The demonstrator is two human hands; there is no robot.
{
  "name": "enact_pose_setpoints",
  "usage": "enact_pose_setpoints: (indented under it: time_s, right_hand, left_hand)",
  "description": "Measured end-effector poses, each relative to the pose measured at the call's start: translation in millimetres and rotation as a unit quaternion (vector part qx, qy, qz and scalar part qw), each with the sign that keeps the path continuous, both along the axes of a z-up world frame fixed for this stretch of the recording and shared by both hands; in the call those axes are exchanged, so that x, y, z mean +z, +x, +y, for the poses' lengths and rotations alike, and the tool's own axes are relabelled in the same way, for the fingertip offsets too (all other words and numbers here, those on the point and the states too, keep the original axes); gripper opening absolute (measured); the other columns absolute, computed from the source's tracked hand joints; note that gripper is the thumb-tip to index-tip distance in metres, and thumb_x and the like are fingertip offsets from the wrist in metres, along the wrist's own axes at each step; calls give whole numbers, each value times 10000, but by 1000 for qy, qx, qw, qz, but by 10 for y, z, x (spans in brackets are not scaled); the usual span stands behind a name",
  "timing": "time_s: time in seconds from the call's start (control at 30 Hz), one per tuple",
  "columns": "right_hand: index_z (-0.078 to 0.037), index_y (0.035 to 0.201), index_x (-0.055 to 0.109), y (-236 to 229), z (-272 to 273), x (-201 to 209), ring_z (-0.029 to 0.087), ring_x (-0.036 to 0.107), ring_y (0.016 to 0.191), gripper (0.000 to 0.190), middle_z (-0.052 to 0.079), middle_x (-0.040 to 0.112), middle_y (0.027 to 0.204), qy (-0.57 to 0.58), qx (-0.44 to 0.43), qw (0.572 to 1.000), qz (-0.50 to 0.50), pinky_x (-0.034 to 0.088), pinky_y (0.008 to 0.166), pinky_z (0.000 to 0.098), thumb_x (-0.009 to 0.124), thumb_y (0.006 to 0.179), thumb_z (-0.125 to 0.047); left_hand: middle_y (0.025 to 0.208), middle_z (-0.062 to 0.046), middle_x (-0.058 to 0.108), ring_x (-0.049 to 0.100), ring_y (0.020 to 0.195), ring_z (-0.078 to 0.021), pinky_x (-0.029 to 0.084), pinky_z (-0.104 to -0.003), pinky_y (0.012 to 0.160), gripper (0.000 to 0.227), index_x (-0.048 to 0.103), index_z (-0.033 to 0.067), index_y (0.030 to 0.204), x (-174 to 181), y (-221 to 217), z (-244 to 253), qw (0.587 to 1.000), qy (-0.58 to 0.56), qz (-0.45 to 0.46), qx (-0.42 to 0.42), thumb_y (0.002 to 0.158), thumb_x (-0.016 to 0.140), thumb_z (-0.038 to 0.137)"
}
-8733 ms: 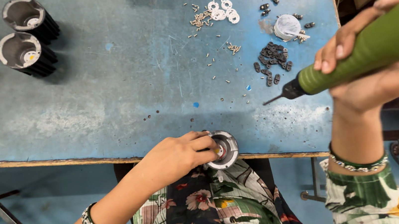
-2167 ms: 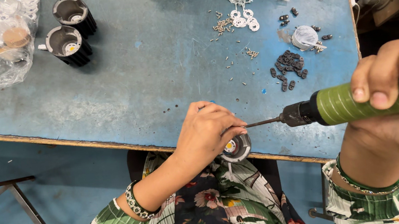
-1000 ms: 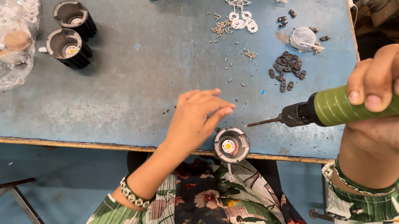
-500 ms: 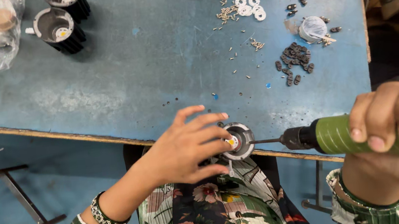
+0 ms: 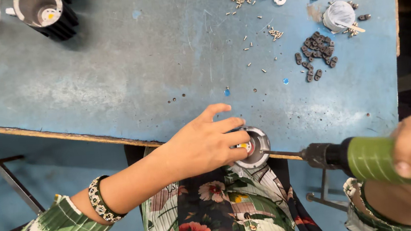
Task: The person places a small white circular component into a black cylindrical housing, applies a substance with a stick, and secures it with a screw using a green power drill. They then attach a white plastic piece to the side of the housing and secure it with another screw.
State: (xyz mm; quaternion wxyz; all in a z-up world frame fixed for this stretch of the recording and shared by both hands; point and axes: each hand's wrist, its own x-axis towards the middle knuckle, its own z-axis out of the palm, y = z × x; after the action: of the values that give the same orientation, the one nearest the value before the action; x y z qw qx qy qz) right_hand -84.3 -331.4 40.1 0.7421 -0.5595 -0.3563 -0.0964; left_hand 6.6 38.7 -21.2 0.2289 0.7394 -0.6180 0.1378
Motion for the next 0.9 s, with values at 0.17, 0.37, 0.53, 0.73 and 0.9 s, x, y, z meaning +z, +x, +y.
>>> enact_pose_setpoints:
  time_s: [0.17, 0.37, 0.53, 0.73, 0.9]
  right_hand:
    - [-141, 850, 657, -35, -150, -79, 122, 692, 782, 90, -36, 642, 812, -17, 34, 999, 4, 604, 701, 343, 732, 890, -171]
    - [-141, 842, 690, -35, -241, -126, 128, 712, 814, 66, -37, 667, 832, -30, 57, 998, 13, 620, 696, 340, 742, 879, -155]
    - [-141, 835, 717, -50, -227, -153, 133, 728, 841, 48, -38, 688, 848, -33, 64, 997, 24, 634, 693, 338, 750, 870, -143]
    - [-148, 839, 725, 17, -198, -75, 122, 742, 854, 49, -42, 708, 860, -70, 100, 992, 23, 651, 700, 315, 736, 886, -161]
    - [-196, 816, 725, -61, -4, -120, 106, 687, 758, 120, -61, 696, 834, -36, -43, 998, 11, 592, 673, 267, 790, 808, -95]
  left_hand:
    - [1016, 50, 589, 594, 912, -181, 464, -366, 798, 122, 696, 238, 965, -23, 31, -28, 999, 50, 6, -15, 853, 672, 196]
    - [1024, 58, 579, 592, 890, -167, 459, -347, 741, 151, 696, 248, 977, -17, 49, -36, 998, 64, 19, -18, 835, 676, 199]
    - [1038, 58, 591, 599, 907, -164, 463, -350, 763, 135, 692, 241, 968, -24, 53, -15, 997, 67, 33, -20, 838, 679, 206]
    - [1069, 69, 608, 610, 946, -163, 459, -352, 776, 184, 707, 246, 1019, -45, 48, -4, 998, 50, 28, -13, 850, 654, 198]
    - [1069, 71, 609, 606, 914, -160, 461, -356, 748, 199, 719, 259, 1038, -59, 32, -8, 996, 86, 37, -9, 867, 637, 199]
